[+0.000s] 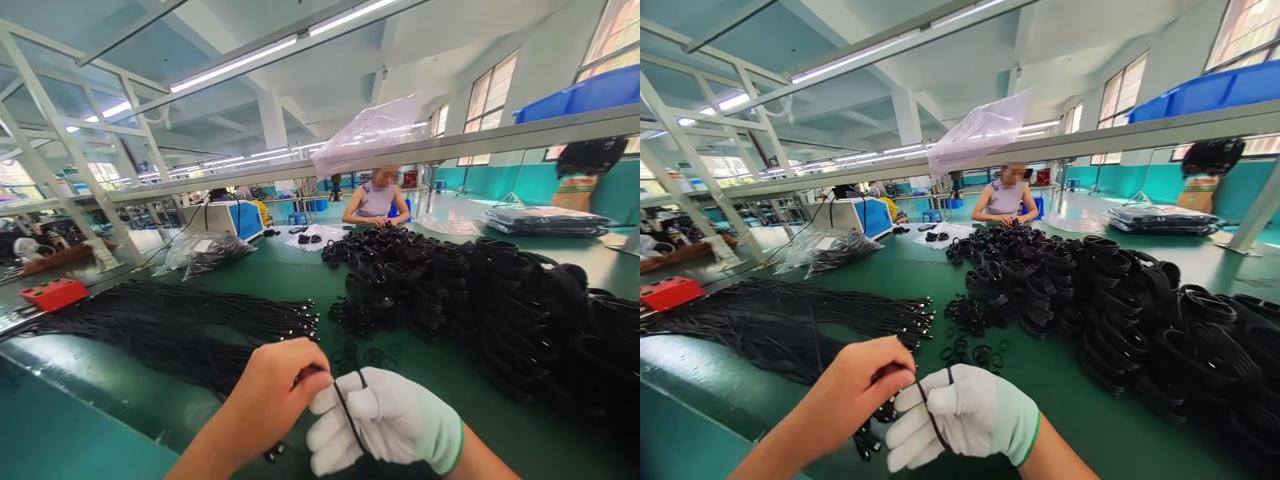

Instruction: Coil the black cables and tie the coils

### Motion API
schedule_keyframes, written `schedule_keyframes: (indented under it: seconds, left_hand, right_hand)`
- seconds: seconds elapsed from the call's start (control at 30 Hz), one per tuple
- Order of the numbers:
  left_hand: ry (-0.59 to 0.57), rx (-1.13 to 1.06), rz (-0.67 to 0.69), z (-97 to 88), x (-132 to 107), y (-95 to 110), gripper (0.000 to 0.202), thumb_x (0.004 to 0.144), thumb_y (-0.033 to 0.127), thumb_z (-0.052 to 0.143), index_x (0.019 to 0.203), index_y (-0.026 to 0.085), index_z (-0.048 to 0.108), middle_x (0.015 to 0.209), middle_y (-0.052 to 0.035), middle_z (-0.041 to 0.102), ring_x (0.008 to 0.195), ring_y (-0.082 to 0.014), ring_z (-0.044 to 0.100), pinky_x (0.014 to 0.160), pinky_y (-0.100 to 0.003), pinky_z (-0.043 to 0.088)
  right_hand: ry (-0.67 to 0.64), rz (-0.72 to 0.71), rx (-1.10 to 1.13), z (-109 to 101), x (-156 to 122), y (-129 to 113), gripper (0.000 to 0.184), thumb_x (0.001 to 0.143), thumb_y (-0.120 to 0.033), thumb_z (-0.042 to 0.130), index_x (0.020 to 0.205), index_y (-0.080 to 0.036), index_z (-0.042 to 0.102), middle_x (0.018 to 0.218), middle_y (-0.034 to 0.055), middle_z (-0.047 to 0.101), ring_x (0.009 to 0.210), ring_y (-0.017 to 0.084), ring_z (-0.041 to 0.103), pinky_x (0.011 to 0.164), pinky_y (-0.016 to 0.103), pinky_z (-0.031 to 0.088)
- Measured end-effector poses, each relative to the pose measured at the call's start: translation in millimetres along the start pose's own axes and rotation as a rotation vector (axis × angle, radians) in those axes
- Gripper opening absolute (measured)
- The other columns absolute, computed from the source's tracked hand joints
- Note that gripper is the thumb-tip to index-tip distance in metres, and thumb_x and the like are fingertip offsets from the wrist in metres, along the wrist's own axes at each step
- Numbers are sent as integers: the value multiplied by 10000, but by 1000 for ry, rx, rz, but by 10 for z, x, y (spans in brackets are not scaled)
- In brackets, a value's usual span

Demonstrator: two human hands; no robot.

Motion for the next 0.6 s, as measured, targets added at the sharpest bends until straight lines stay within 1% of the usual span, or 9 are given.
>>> schedule_keyframes:
  seconds: [0.03, 0.1, 0.17, 0.23, 0.33, 0.43, 0.5, 0.53, 0.6]
  left_hand:
    - [-28, -55, -58, -38, 84, 29, 148, 820, 210, 533, 686, 202, 594, 637, 53, 585, 586, -98, 512, 547, -190, 362]
    - [-55, -137, -137, -56, 207, 49, 138, 793, 207, 542, 663, 192, 587, 606, 60, 551, 569, -94, 477, 526, -186, 336]
    - [-54, -181, -174, -23, 275, 29, 138, 782, 222, 544, 656, 185, 585, 588, 62, 524, 558, -94, 448, 518, -190, 317]
    - [-53, -215, -207, 38, 312, -20, 139, 770, 240, 551, 650, 179, 585, 577, 63, 506, 544, -93, 422, 509, -195, 300]
    - [-117, -302, -229, 167, 341, -132, 162, 764, 276, 547, 656, 166, 597, 564, 60, 481, 537, -96, 396, 499, -197, 293]
    - [-190, -379, -197, 346, 288, -278, 298, 836, 323, 445, 626, 154, 574, 549, 45, 477, 545, -108, 414, 502, -198, 321]
    - [-149, -304, -168, 490, 171, -397, 351, 885, 317, 373, 628, 162, 555, 567, 30, 517, 566, -123, 464, 517, -202, 347]
    - [-99, -213, -145, 567, 89, -458, 349, 900, 301, 356, 645, 169, 554, 589, 23, 546, 581, -130, 494, 527, -203, 358]
    - [15, 27, -55, 726, -105, -555, 321, 918, 262, 350, 687, 189, 560, 638, 16, 604, 591, -137, 545, 540, -203, 371]
  right_hand:
    - [-24, 10, -9, 10, -5, 52, 456, 755, -326, 660, 1102, -38, 584, 949, 182, 677, 871, 268, 672, 804, 403, 463]
    - [-42, -10, 10, 27, -2, 124, 409, 780, -315, 636, 1099, -63, 593, 946, 174, 691, 868, 262, 679, 780, 385, 477]
    - [-31, -17, 40, 44, 19, 161, 390, 775, -312, 648, 1081, -75, 603, 944, 164, 696, 884, 262, 677, 768, 373, 481]
    - [-21, 9, 71, 77, 46, 173, 396, 747, -318, 683, 1054, -79, 610, 908, 147, 698, 868, 257, 674, 762, 376, 476]
    - [-14, 21, 145, 169, 71, 136, 348, 704, -293, 726, 971, -100, 615, 778, 68, 660, 723, 186, 643, 750, 378, 459]
    - [14, -121, 257, 255, 66, 20, 307, 689, -257, 741, 910, -114, 585, 644, -45, 483, 595, 98, 513, 697, 327, 433]
    - [21, -234, 304, 273, 56, -82, 286, 688, -251, 745, 858, -122, 555, 627, -74, 360, 575, 73, 418, 653, 287, 400]
    - [19, -281, 313, 268, 52, -132, 269, 691, -252, 743, 814, -129, 537, 630, -76, 325, 573, 70, 381, 629, 270, 380]
    - [33, -348, 308, 234, 49, -215, 248, 710, -249, 726, 742, -145, 503, 639, -69, 311, 574, 71, 339, 598, 251, 342]
Point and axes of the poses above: each hand's wrist, its own x-axis towards the middle knuckle, its own z-axis out of the palm, y = z × x, the point moved 1 cm from there along x, towards the middle knuckle
